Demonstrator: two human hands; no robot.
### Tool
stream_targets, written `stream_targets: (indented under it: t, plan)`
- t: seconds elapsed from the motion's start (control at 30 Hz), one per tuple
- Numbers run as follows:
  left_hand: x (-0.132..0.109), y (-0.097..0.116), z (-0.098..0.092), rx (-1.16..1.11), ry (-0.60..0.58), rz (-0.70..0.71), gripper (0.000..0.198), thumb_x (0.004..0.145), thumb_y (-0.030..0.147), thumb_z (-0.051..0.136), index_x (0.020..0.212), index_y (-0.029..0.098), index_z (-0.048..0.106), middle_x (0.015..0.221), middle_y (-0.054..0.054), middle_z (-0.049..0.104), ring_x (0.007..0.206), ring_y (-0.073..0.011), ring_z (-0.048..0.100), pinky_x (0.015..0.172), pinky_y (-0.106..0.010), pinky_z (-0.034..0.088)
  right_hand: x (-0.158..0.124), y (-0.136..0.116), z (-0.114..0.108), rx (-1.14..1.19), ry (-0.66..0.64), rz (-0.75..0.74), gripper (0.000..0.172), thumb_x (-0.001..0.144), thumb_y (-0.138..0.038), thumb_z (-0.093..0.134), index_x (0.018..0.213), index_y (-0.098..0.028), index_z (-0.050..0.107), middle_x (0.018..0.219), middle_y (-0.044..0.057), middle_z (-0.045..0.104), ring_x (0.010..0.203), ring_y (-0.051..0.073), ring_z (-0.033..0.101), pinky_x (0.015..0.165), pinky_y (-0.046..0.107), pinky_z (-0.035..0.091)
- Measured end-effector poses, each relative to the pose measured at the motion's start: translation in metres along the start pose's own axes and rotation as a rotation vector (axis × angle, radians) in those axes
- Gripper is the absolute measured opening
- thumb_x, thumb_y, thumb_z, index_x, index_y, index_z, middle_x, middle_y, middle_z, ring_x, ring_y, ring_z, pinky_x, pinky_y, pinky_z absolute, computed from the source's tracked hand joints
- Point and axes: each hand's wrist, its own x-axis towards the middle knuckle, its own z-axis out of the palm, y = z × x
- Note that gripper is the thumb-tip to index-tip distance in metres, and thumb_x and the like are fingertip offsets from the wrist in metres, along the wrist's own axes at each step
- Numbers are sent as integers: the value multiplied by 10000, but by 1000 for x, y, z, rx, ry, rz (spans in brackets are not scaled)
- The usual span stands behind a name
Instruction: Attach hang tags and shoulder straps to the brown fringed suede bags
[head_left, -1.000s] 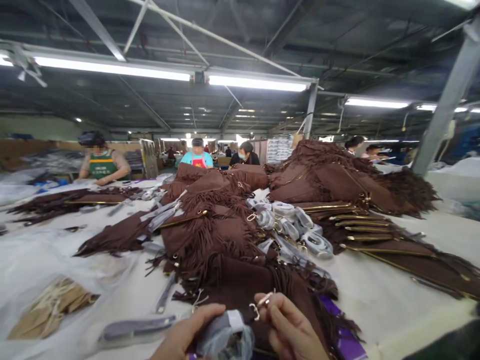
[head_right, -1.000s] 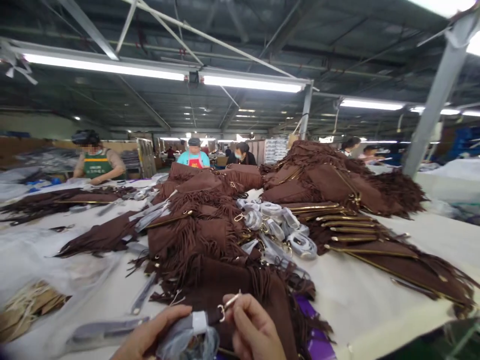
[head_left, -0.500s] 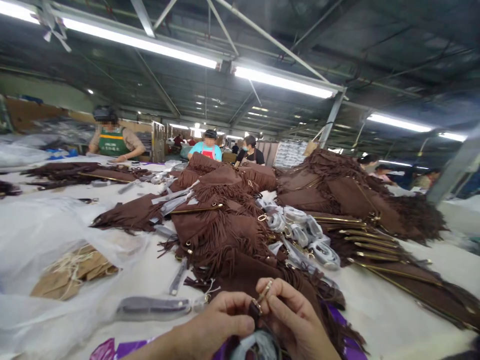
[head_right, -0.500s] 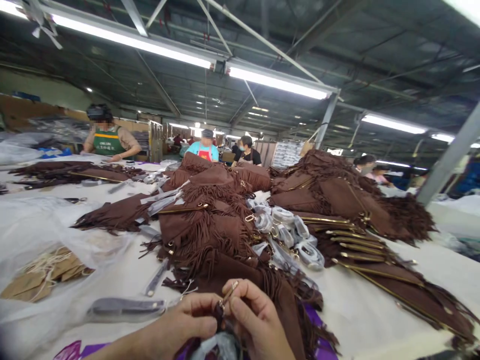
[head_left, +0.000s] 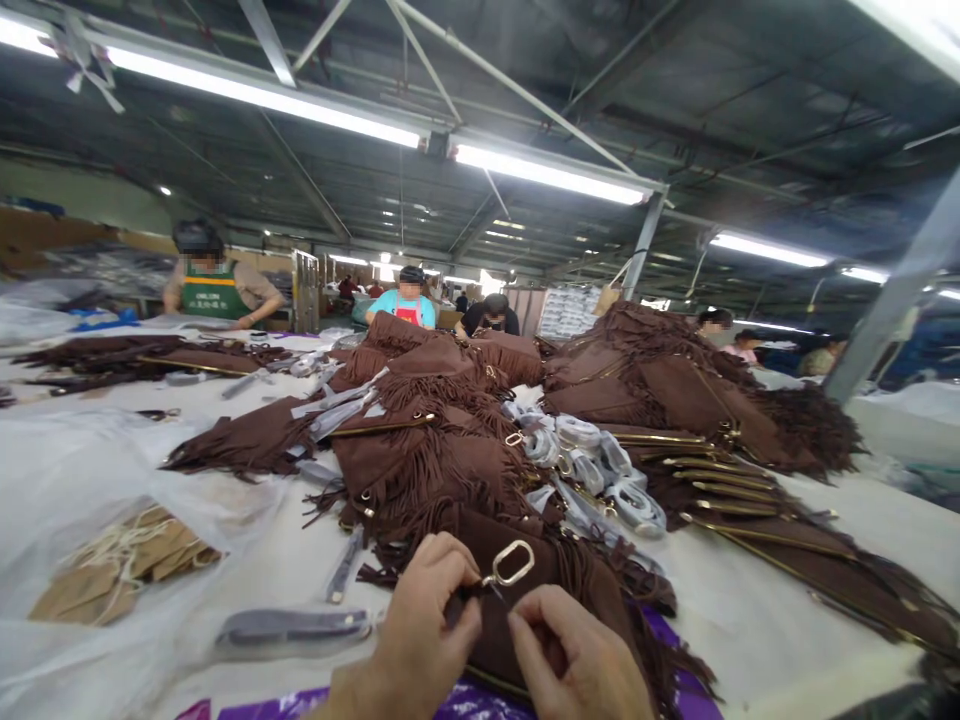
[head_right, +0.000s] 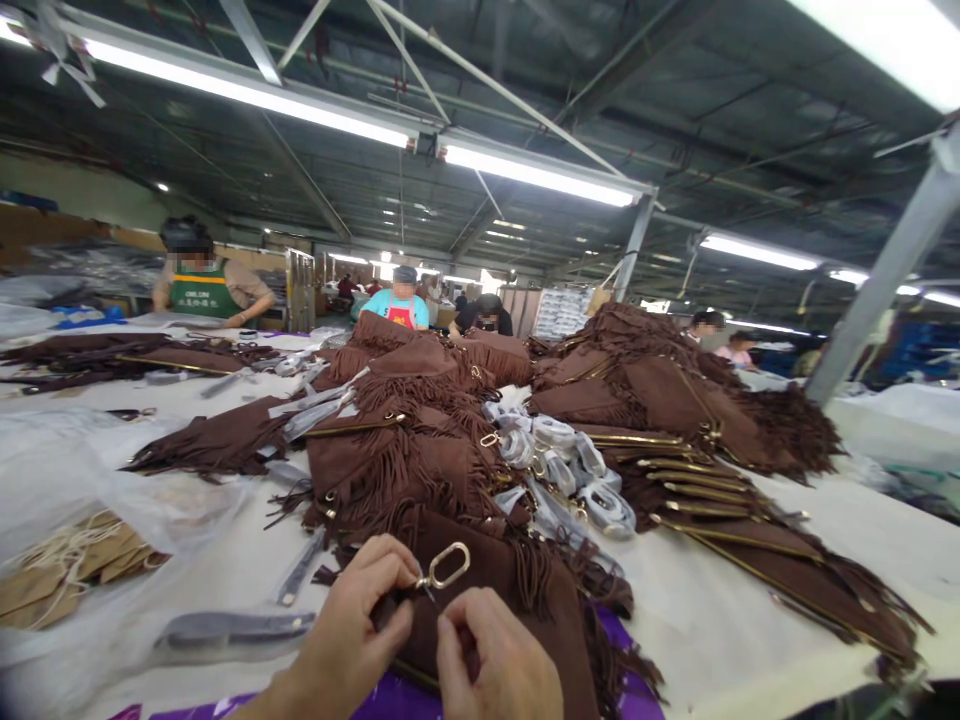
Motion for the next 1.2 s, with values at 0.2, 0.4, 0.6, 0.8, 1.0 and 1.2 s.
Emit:
stream_targets:
  t: [0.2,0.4,0.6,0.8,1.0,1.2]
  plan:
    - [-13,-4,13,-33,-30,53,155,750,67,493,800,181,586,912,-75,613,871,-213,557,765,-318,443,-6,6,12,190,-10,54,261,919,-331,486,704,-224,588,632,-18,607,536,146,556,533,227,390]
    - [-22,-5,20,-126,-96,-64,183,815,133,479,872,180,647,930,-67,627,905,-209,560,813,-318,434,-17,17,20,337,-36,203,371,917,-491,535,681,-220,627,606,-22,618,550,162,583,542,220,417]
    - [-3,5,26,-35,-152,-311,222,833,224,530,616,174,536,680,-7,553,703,-164,519,656,-276,376,-27,21,21,294,13,200,392,943,-505,503,693,-228,624,610,-17,613,543,171,576,528,236,421]
    - [24,36,13,-43,-216,134,223,880,169,521,658,165,542,769,-25,561,751,-146,520,673,-252,388,-26,21,-1,223,275,19,154,963,-323,549,924,-233,667,987,51,655,891,196,636,800,232,480]
    - [50,80,12,-101,-306,345,220,887,130,542,669,157,556,849,-39,580,803,-145,542,724,-247,427,-18,11,-38,398,146,7,151,981,-246,510,911,-239,645,908,24,637,793,166,607,705,225,465]
    - [36,36,25,-37,-544,243,116,909,265,600,983,177,623,994,-53,641,926,-176,584,839,-279,456,-57,42,-83,666,-24,339,333,1006,-455,453,780,-234,557,644,-28,484,571,140,461,531,213,409]
